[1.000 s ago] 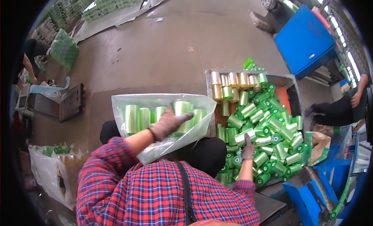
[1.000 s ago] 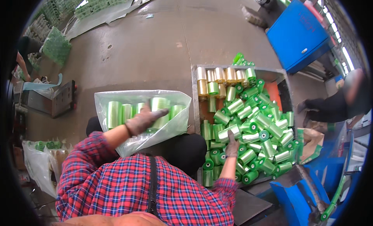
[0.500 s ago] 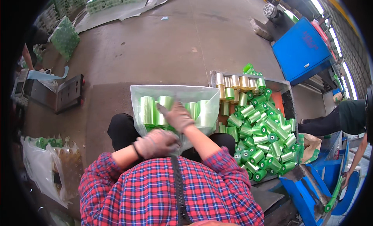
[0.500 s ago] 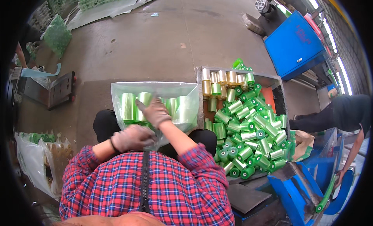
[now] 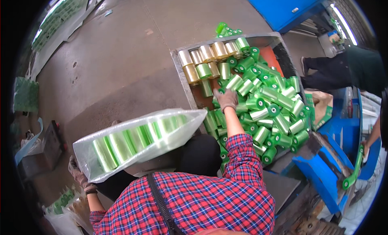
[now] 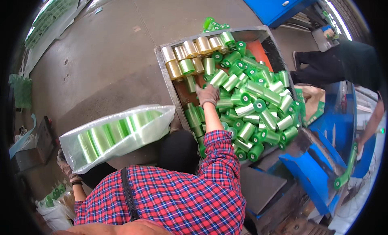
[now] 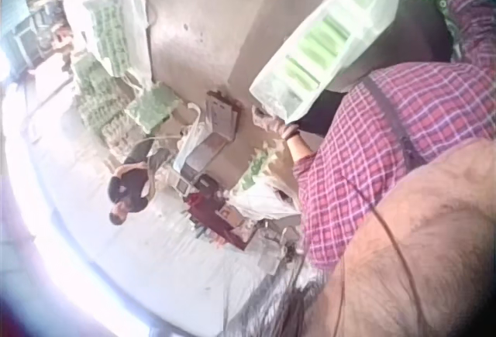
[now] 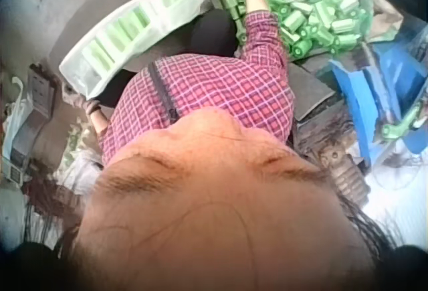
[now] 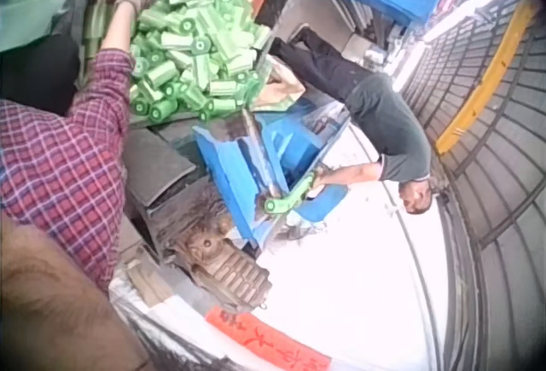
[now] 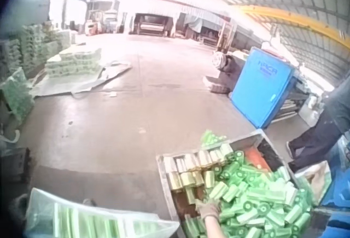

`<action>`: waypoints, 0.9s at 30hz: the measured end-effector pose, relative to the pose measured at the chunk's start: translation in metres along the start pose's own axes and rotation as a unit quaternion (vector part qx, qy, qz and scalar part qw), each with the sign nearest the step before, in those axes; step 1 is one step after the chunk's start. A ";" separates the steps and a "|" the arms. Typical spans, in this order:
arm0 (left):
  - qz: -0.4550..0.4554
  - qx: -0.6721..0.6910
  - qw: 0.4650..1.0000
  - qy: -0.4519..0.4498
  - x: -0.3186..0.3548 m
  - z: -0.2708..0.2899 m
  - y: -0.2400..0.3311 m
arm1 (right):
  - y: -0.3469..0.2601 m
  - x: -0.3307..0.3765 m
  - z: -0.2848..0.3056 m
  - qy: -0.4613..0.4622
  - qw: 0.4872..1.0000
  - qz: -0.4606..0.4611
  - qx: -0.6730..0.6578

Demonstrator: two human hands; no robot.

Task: The person is taking green plastic film rolls from a bin and packing them neatly into a clear plastic bag.

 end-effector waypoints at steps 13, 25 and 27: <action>0.121 0.029 0.991 -0.055 -0.011 -0.002 -0.048 | 0.075 -0.009 -0.078 0.006 0.963 -0.026 -0.267; -0.389 0.138 0.840 -0.353 0.041 0.031 0.312 | 0.002 0.206 0.127 -0.293 0.534 0.051 -0.791; -0.490 0.035 0.780 -0.388 0.079 -0.001 0.288 | -0.043 0.241 0.139 -0.385 0.530 0.092 -0.750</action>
Point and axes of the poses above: each hand's wrist, its own x-axis away from the middle knuckle, its own z-axis out of the back of the hand, y = z × x, the point moved 4 cm from there along -x, towards the middle knuckle, and after that the axes turned 2 degrees about -y, right-handed, at the moved point
